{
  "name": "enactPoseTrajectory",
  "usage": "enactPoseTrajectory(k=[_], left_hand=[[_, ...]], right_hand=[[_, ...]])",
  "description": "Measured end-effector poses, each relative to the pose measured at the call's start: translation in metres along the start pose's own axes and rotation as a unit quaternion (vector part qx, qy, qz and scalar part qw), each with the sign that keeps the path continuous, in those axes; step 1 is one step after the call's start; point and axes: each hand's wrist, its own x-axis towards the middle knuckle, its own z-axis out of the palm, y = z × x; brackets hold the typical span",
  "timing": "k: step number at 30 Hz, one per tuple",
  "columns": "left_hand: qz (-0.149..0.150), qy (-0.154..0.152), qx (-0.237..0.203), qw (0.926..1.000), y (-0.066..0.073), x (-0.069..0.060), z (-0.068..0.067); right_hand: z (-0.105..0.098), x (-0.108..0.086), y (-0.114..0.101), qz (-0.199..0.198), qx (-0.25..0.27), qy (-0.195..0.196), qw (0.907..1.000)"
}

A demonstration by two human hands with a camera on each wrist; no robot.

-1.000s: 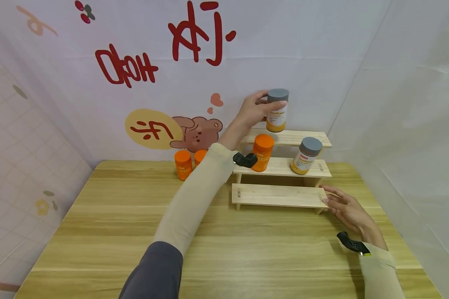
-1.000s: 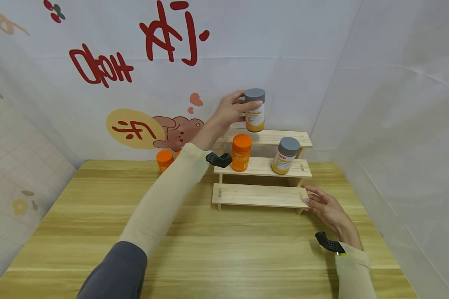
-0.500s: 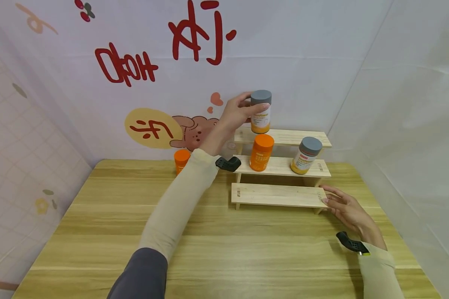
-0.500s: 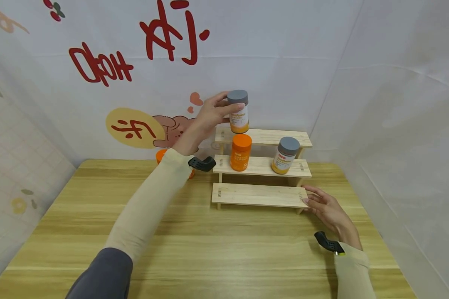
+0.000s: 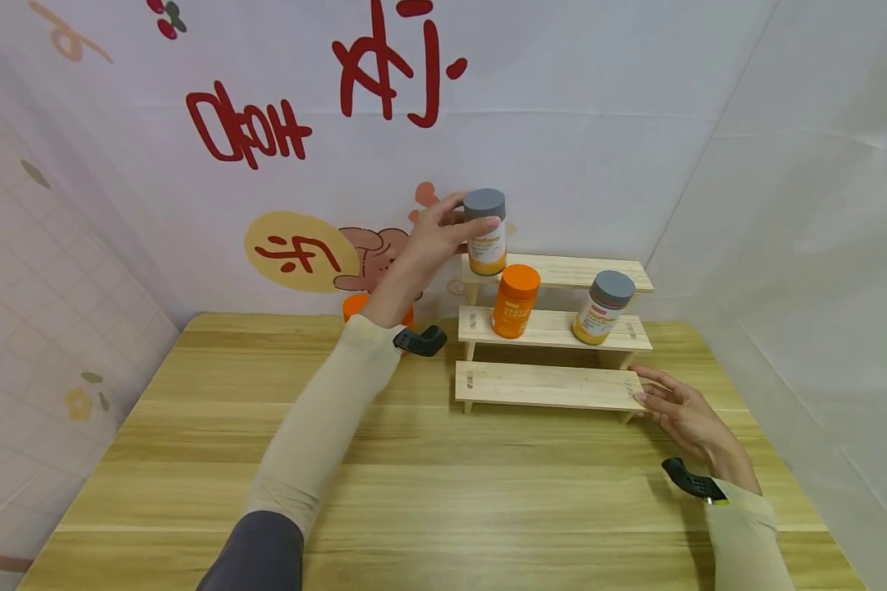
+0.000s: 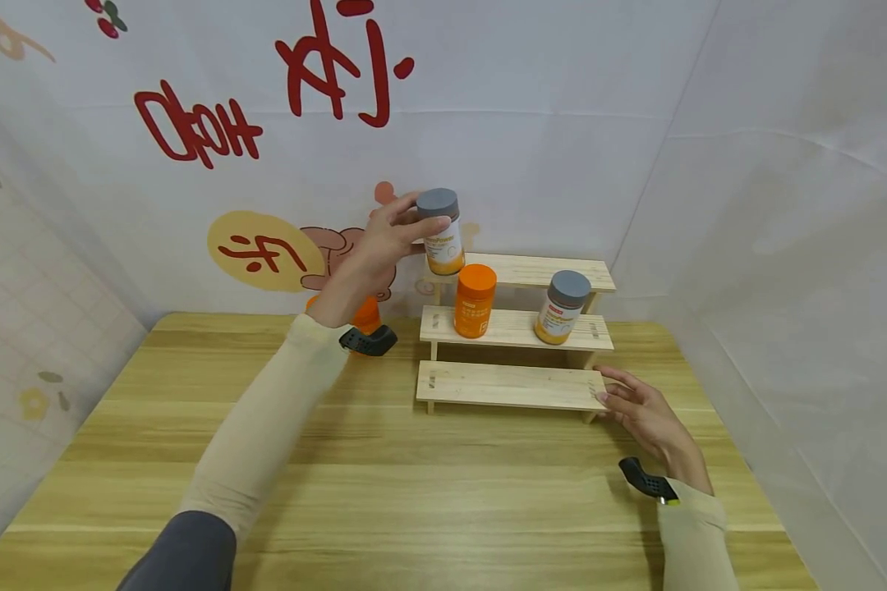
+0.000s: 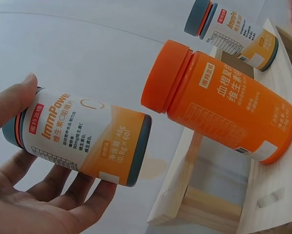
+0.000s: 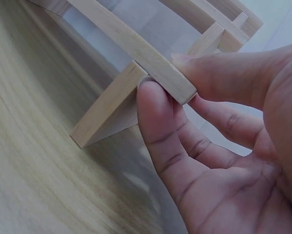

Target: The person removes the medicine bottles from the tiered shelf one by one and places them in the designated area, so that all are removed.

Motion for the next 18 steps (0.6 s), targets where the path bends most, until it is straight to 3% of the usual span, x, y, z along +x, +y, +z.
enactPoseTrajectory(k=[11, 18], left_hand=[[0.008, 0.026, -0.019, 0.9995, -0.004, -0.026, -0.016], [0.012, 0.032, 0.003, 0.9994, -0.012, -0.046, -0.032]], right_hand=[[0.0, 0.0, -0.002, 0.004, -0.012, 0.01, 0.9999], [0.002, -0.001, -0.002, 0.024, -0.04, 0.03, 0.9985]])
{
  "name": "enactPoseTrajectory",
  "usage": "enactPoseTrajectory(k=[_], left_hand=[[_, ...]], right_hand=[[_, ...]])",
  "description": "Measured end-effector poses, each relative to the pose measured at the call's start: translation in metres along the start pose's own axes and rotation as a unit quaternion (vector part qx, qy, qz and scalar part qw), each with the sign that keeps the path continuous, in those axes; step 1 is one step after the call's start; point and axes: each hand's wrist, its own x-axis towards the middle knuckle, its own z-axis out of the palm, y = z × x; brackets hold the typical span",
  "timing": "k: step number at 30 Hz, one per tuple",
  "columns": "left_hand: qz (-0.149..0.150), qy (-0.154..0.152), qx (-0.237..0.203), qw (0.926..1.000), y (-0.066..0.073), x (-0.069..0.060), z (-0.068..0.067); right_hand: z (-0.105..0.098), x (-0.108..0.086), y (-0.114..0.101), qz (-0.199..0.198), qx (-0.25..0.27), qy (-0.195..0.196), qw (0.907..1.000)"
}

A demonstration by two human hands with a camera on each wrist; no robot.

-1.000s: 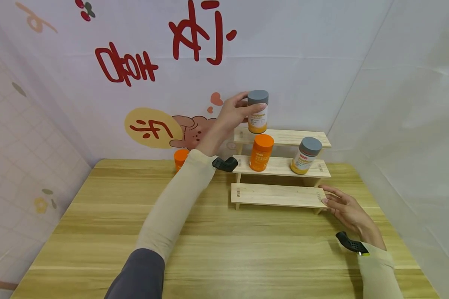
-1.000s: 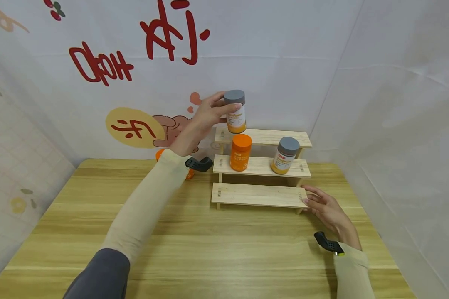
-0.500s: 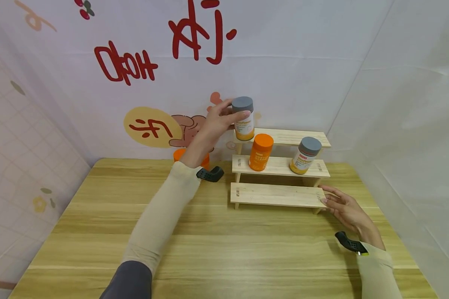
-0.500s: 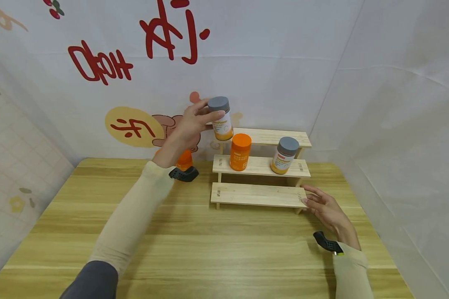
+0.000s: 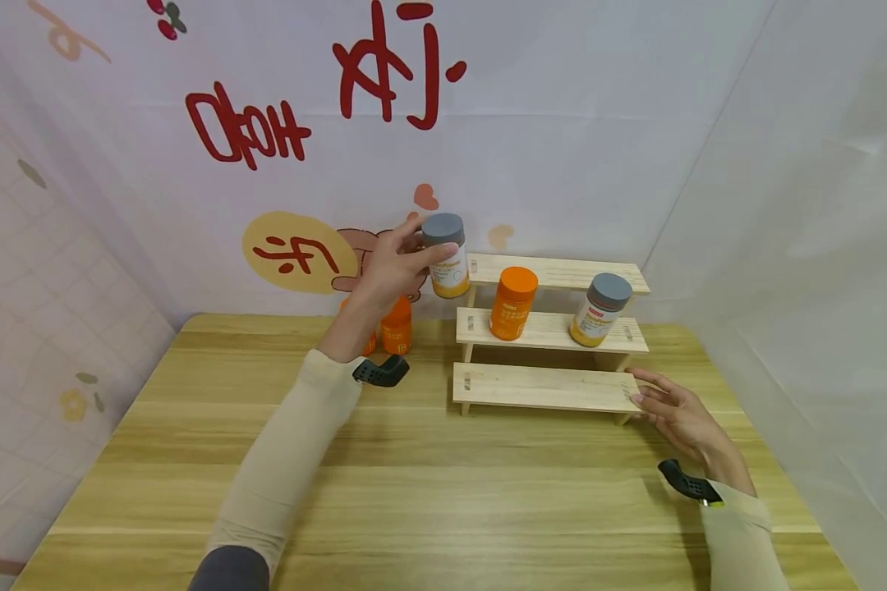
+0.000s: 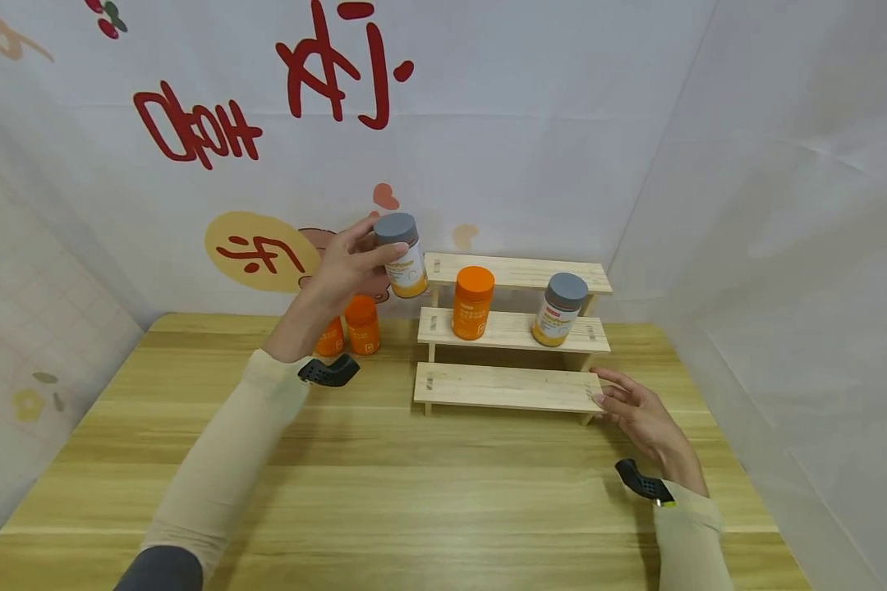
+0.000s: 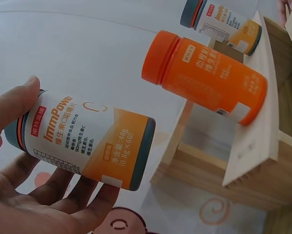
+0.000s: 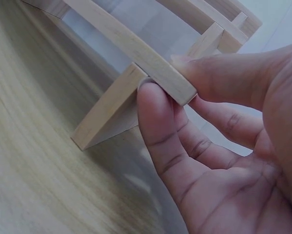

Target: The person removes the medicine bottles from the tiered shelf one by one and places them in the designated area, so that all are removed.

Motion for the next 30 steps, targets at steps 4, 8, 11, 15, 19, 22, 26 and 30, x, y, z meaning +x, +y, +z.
enactPoseTrajectory(k=[4, 8, 11, 15, 19, 22, 26, 30], left_hand=[[-0.018, 0.004, 0.012, 0.9998, -0.006, -0.01, -0.008], [-0.024, 0.008, 0.02, 0.9995, -0.013, -0.019, -0.014], [-0.016, 0.012, 0.029, 0.9994, -0.02, -0.026, -0.019], [-0.023, 0.016, 0.043, 0.9987, -0.031, -0.036, -0.026], [-0.044, 0.022, 0.044, 0.9978, -0.042, -0.048, -0.032], [-0.056, 0.03, 0.044, 0.997, -0.049, -0.054, -0.036], [-0.069, 0.042, 0.048, 0.9955, -0.059, -0.062, -0.041], [-0.075, 0.041, 0.038, 0.9956, -0.068, -0.069, -0.045]], right_hand=[[0.001, -0.001, 0.001, 0.006, 0.002, 0.005, 1.0], [-0.002, 0.0, 0.002, -0.006, 0.019, -0.006, 0.9998], [-0.003, 0.0, 0.001, -0.016, 0.031, -0.015, 0.9993], [-0.004, 0.001, 0.0, -0.021, 0.034, -0.025, 0.9989], [-0.004, 0.001, 0.002, -0.021, 0.035, -0.028, 0.9988], [-0.004, 0.001, 0.003, -0.021, 0.041, -0.027, 0.9986], [-0.004, 0.001, 0.005, -0.019, 0.051, -0.033, 0.998], [-0.003, 0.0, 0.004, -0.018, 0.052, -0.036, 0.9978]])
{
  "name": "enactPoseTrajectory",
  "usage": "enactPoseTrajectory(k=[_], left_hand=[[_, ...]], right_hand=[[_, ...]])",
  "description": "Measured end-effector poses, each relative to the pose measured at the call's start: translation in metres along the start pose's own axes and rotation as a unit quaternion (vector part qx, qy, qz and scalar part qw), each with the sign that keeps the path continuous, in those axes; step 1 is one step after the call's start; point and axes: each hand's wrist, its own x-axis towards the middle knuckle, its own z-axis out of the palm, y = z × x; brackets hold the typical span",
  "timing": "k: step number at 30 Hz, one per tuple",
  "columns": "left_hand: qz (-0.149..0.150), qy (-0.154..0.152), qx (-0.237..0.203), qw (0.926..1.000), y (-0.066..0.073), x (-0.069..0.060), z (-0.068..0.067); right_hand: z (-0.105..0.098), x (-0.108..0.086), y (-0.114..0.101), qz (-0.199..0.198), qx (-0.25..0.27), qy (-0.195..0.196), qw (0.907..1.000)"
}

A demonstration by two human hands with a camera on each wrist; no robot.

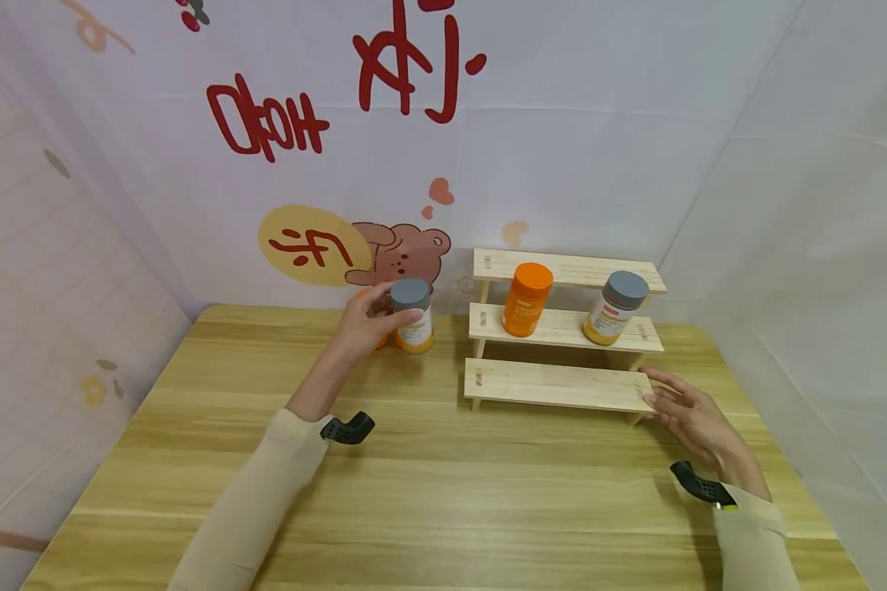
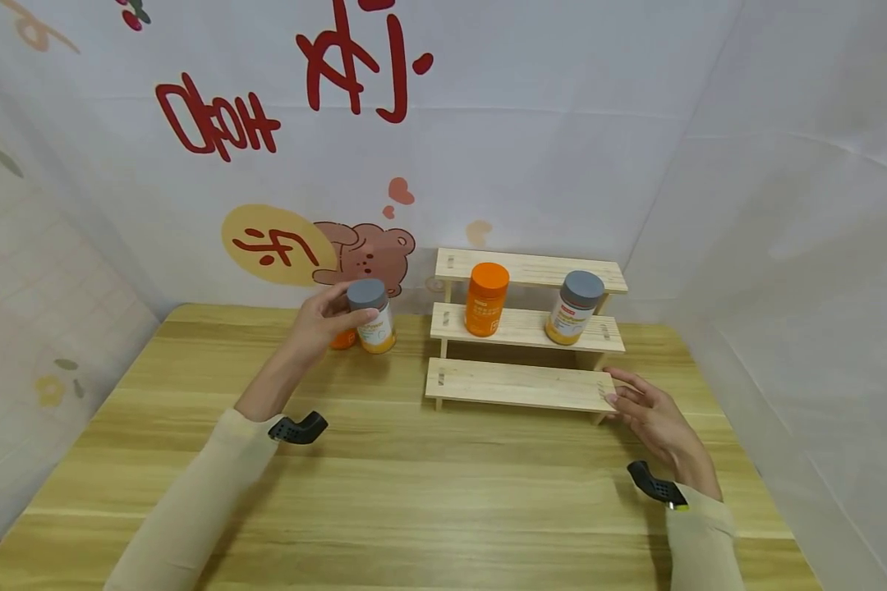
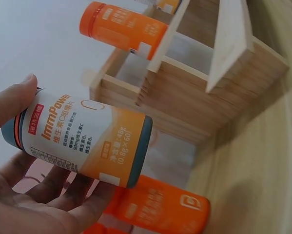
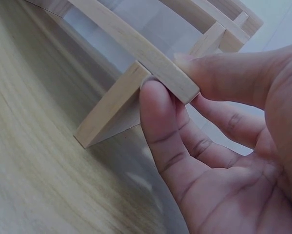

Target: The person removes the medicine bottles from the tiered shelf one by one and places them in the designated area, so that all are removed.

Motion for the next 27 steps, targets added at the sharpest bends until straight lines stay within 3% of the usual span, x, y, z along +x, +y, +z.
enactPoseTrajectory(k=[10, 27], left_hand=[[-0.047, 0.009, 0.013, 0.9988, -0.028, -0.009, -0.005], [-0.065, 0.013, 0.015, 0.9977, -0.066, -0.013, -0.004]], right_hand=[[0.003, -0.001, -0.001, 0.007, -0.002, 0.011, 0.9999], [0.005, -0.001, -0.003, 0.011, -0.012, 0.015, 0.9998]])
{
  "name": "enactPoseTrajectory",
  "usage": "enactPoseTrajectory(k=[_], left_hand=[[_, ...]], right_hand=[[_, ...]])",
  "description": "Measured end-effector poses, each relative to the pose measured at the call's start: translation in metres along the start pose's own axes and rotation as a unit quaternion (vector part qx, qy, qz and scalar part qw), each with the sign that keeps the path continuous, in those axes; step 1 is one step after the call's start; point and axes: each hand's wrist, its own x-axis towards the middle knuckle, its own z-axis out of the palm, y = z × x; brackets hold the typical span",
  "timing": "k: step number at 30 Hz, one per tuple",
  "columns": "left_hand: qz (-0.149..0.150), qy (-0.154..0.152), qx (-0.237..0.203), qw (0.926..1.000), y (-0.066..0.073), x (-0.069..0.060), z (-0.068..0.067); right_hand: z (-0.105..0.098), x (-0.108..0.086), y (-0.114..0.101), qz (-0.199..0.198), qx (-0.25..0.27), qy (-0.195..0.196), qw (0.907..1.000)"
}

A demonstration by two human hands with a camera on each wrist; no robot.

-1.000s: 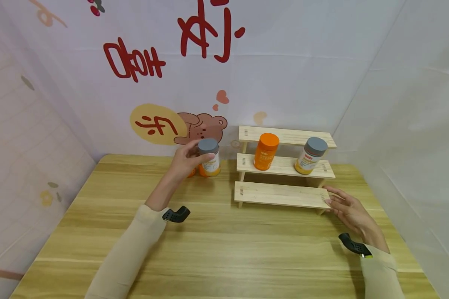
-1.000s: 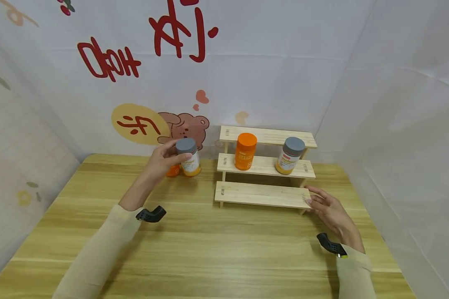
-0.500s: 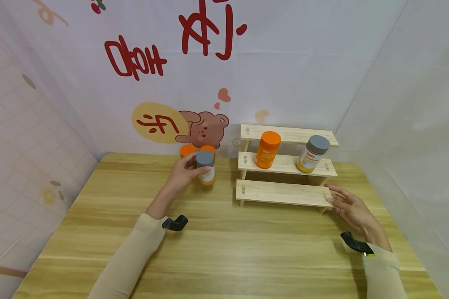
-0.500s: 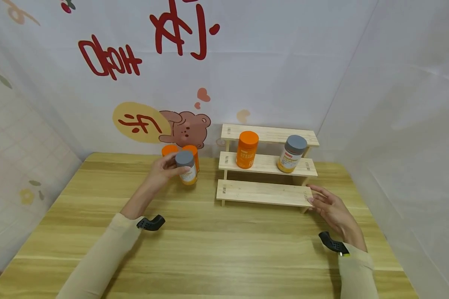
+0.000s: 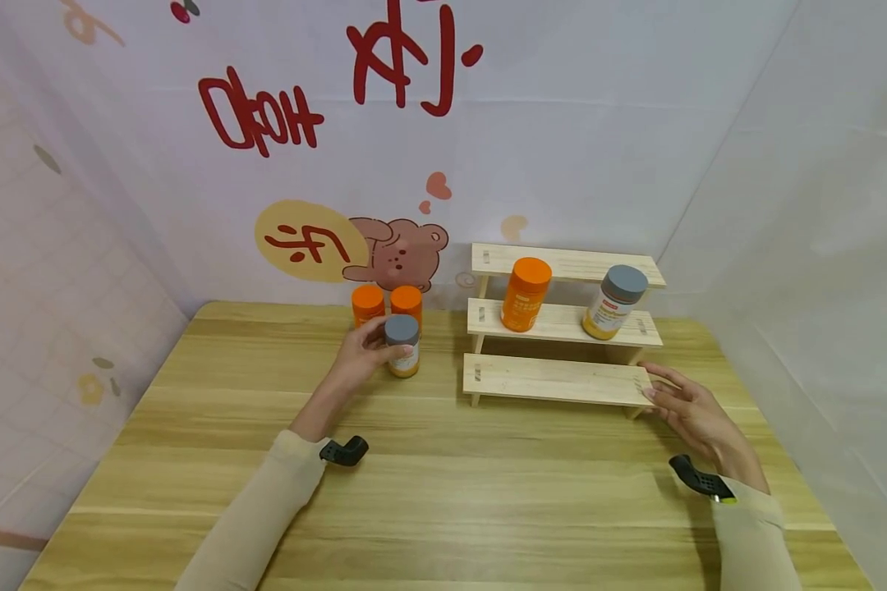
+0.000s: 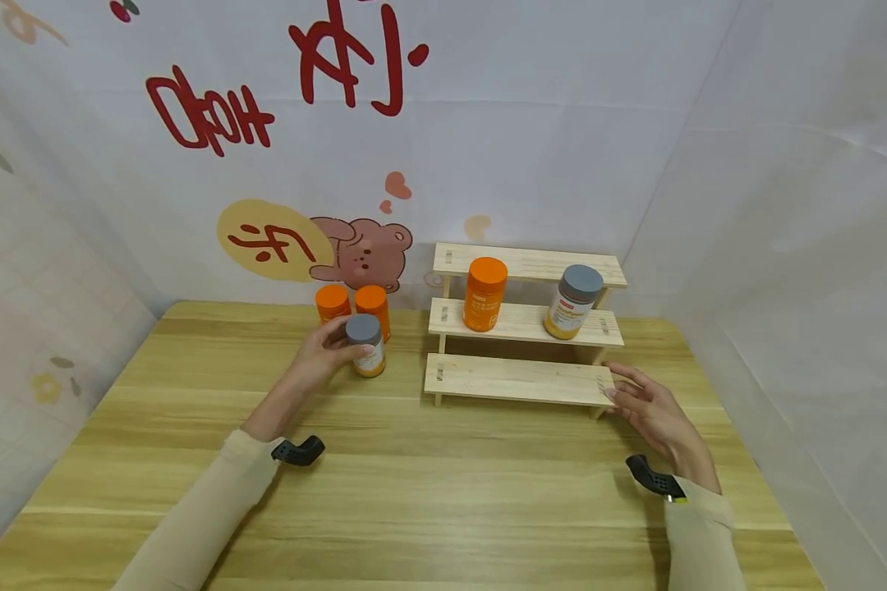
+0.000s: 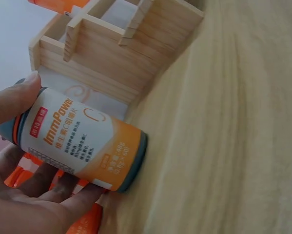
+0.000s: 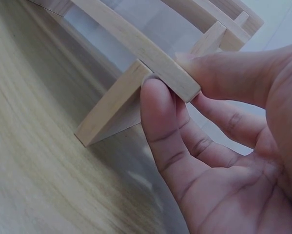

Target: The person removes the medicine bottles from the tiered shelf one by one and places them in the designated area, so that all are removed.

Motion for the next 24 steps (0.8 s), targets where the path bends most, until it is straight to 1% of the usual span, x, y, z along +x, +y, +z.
enactPoseTrajectory(k=[3, 9, 13, 19, 24], left_hand=[[0.0, 0.002, -0.005, 1.0, -0.002, -0.0001, 0.0014], [-0.002, -0.008, -0.003, 1.0, -0.0036, -0.0032, 0.005], [-0.005, -0.011, -0.004, 0.9999, -0.005, -0.0051, 0.0065], [-0.006, -0.018, -0.006, 0.9998, -0.0048, -0.0054, 0.0057], [0.002, -0.024, -0.006, 0.9997, -0.0059, -0.0038, 0.0023]], right_hand=[[0.0013, 0.0001, -0.0008, -0.001, -0.002, 0.006, 1.0], [-0.0013, -0.0004, 0.0014, 0.001, -0.02, 0.011, 0.9997], [-0.0042, -0.001, 0.0037, 0.005, -0.022, 0.012, 0.9997], [-0.0032, -0.0013, 0.003, 0.009, -0.015, 0.018, 0.9997], [-0.0017, -0.001, 0.0013, 0.01, -0.021, 0.021, 0.9995]])
